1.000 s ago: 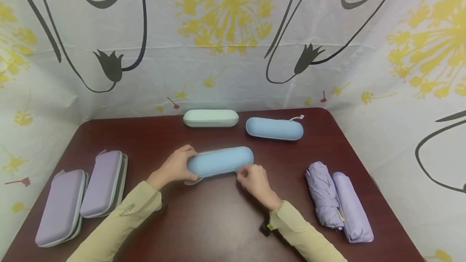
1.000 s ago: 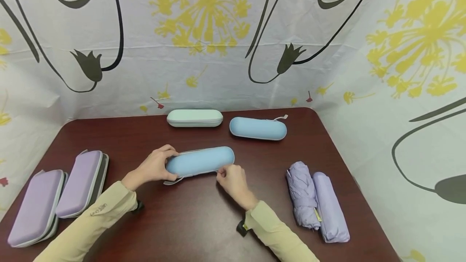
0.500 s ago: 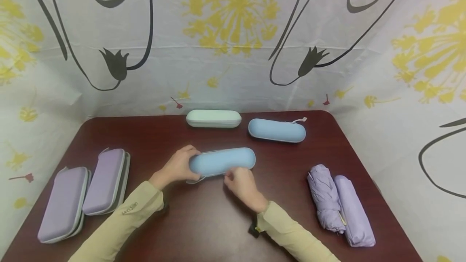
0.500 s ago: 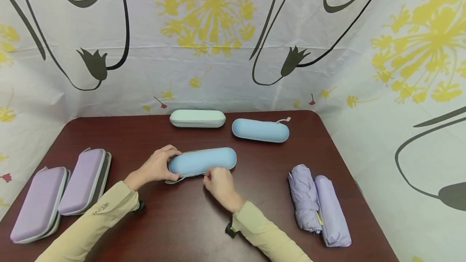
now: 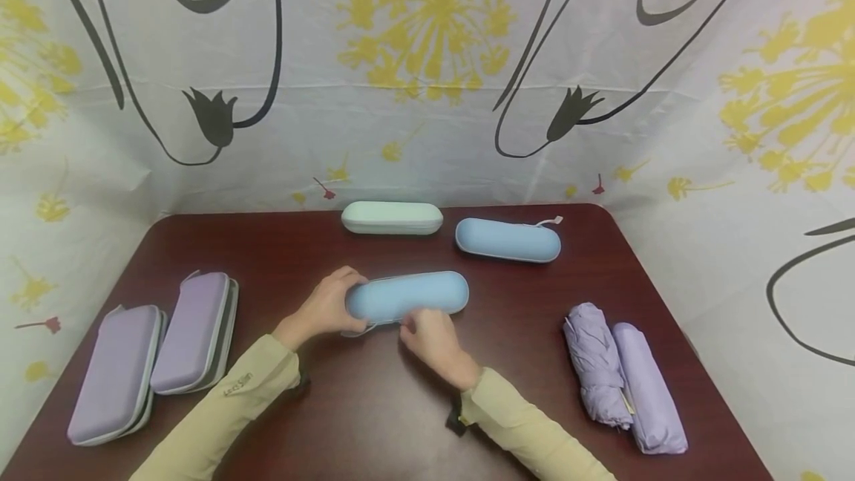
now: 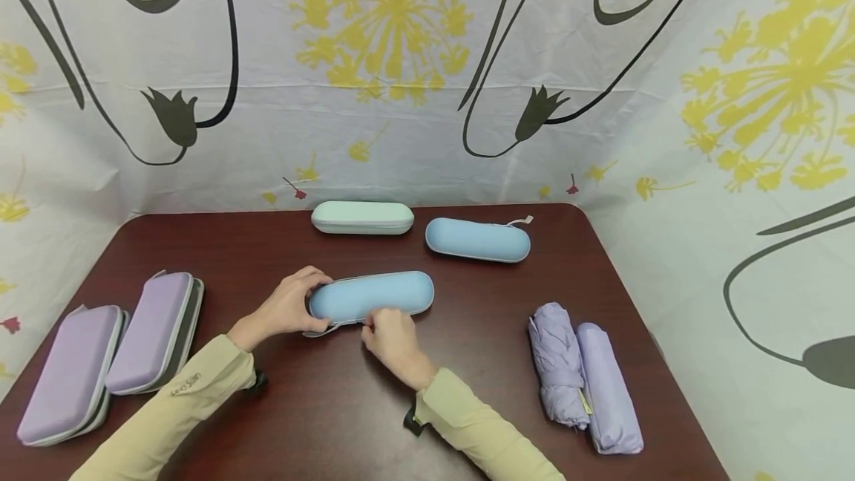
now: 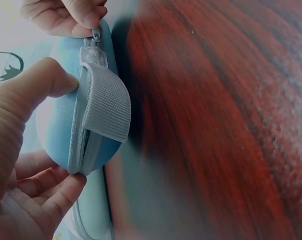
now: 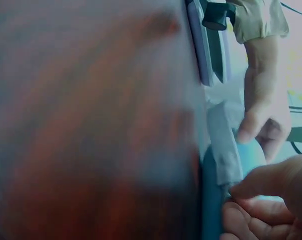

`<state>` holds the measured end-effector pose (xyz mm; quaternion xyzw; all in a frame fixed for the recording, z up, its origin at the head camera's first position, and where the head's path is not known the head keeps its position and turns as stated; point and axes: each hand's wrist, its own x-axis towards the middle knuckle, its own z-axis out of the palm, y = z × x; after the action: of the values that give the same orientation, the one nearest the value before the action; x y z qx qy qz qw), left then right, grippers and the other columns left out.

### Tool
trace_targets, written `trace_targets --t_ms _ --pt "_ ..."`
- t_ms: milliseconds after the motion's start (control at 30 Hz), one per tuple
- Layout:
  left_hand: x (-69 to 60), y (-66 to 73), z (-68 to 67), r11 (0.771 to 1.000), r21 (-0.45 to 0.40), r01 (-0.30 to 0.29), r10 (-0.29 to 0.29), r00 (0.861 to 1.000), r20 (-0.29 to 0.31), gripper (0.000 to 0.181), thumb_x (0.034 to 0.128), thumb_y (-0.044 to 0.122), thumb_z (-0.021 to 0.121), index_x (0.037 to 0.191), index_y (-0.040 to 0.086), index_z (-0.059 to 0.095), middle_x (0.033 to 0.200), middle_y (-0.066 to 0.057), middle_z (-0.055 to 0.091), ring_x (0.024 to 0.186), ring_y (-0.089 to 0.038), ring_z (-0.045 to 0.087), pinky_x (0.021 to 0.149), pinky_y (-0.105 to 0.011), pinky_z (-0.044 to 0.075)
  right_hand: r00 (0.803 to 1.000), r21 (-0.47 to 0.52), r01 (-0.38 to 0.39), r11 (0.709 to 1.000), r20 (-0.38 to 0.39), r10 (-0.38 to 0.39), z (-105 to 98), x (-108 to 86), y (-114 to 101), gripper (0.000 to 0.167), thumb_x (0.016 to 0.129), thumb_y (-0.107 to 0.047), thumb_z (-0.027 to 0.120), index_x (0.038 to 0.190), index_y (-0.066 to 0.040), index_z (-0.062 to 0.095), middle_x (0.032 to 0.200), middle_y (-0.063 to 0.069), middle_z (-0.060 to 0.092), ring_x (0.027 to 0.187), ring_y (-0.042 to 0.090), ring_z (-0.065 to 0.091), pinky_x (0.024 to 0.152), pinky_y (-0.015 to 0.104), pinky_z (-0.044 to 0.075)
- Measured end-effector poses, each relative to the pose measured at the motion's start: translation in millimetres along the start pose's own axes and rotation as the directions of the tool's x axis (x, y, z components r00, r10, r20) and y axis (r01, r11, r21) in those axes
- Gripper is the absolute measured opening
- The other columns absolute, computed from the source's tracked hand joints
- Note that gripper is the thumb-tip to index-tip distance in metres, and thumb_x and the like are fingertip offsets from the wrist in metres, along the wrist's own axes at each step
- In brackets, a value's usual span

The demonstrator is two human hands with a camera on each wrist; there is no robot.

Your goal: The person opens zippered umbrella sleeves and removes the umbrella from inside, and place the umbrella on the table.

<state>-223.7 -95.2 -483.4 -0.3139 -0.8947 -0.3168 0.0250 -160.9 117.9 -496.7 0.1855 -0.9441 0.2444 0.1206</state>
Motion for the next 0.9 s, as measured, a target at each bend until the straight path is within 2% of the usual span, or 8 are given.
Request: trace_targets --t_ms 100,167,267,333,467,567,733,900 --pt "-0.3 -0.9 -0.5 1.0 0.0 0.003 -0.003 1.0 0.003 0.062 0.0547 0.022 0.083 0.108 -0.001 0.062 0.101 -0.008 0.057 0.09 -0.023 0.056 0.078 -0.041 0.05 0.999 0.064 0.029 0.998 0.013 -0.03 -9 6.3 6 0.004 0.075 -0.012 0.071 0.073 -0.012 0.068 0.062 -0.005 0.062 0.055 0.006 0.056 0.051 0.02 0.044" --pt "-0.1 -0.8 -0.1 1.0 -0.002 0.008 -0.008 1.0 0.009 0.062 0.0554 0.022 0.083 0.108 -0.001 0.062 0.102 -0.008 0.057 0.091 -0.023 0.056 0.078 -0.04 0.05 0.999 0.103 0.032 0.994 -0.023 -0.03 -18 12.3 13 0.004 0.075 -0.012 0.071 0.077 -0.011 0.068 0.065 -0.004 0.063 0.058 0.007 0.057 0.053 0.021 0.045" --pt "0.4 0.4 0.9 1.0 -0.009 0.026 -0.026 0.999 0.024 0.062 0.0563 0.023 0.083 0.109 -0.001 0.061 0.102 -0.007 0.056 0.092 -0.023 0.055 0.079 -0.04 0.05 0.995 0.13 0.021 0.991 -0.098 -0.008 -33 21.8 30 0.015 0.074 -0.012 0.072 0.087 -0.007 0.068 0.08 0.003 0.064 0.074 0.017 0.058 0.063 0.028 0.047" --pt "0.5 0.9 1.3 0.999 -0.011 0.035 -0.035 0.999 0.03 0.062 0.057 0.023 0.083 0.11 -0.001 0.061 0.103 -0.007 0.056 0.092 -0.023 0.054 0.081 -0.041 0.05 0.994 0.131 0.009 0.991 -0.105 0.005 -42 27.0 44 0.026 0.073 -0.012 0.074 0.096 -0.004 0.067 0.093 0.009 0.063 0.086 0.025 0.056 0.073 0.036 0.047" --pt "0.3 0.8 0.5 0.999 -0.006 0.046 -0.046 0.998 0.045 0.063 0.0575 0.024 0.083 0.111 0.0 0.061 0.104 -0.007 0.056 0.094 -0.023 0.054 0.082 -0.041 0.049 0.998 0.195 -0.003 0.981 0.055 -0.008 -52 31.0 71 0.037 0.078 -0.013 0.072 0.11 0.001 0.062 0.109 0.014 0.06 0.102 0.031 0.052 0.087 0.044 0.042" --pt "1.0 -0.5 -1.5 0.999 -0.015 0.036 -0.035 0.998 0.06 0.062 0.0576 0.023 0.083 0.111 -0.001 0.061 0.104 -0.007 0.056 0.094 -0.023 0.055 0.082 -0.041 0.049 0.983 0.248 -0.002 0.969 0.176 -0.043 -56 30.1 82 0.038 0.08 -0.015 0.071 0.113 0.002 0.06 0.112 0.015 0.059 0.104 0.03 0.052 0.091 0.045 0.04" --pt "5.5 -5.9 -7.0 0.996 -0.088 0.013 -0.004 0.996 0.092 0.06 0.059 0.018 0.083 0.11 -0.002 0.06 0.103 -0.009 0.057 0.093 -0.024 0.056 0.081 -0.041 0.05 0.971 0.268 0.011 0.963 0.226 -0.074 -59 27.4 85 0.041 0.078 -0.019 0.072 0.112 -0.001 0.059 0.112 0.015 0.058 0.104 0.03 0.049 0.092 0.045 0.038" --pt "12.3 -14.6 -12.7 0.983 -0.18 0.04 -0.01 0.986 0.165 0.057 0.0623 0.013 0.083 0.111 -0.002 0.058 0.104 -0.011 0.057 0.095 -0.026 0.057 0.08 -0.038 0.051 0.962 0.281 -0.018 0.959 0.265 -0.06 -62 19.0 83 0.042 0.075 -0.019 0.074 0.111 -0.005 0.059 0.111 0.01 0.056 0.103 0.026 0.048 0.091 0.043 0.04"
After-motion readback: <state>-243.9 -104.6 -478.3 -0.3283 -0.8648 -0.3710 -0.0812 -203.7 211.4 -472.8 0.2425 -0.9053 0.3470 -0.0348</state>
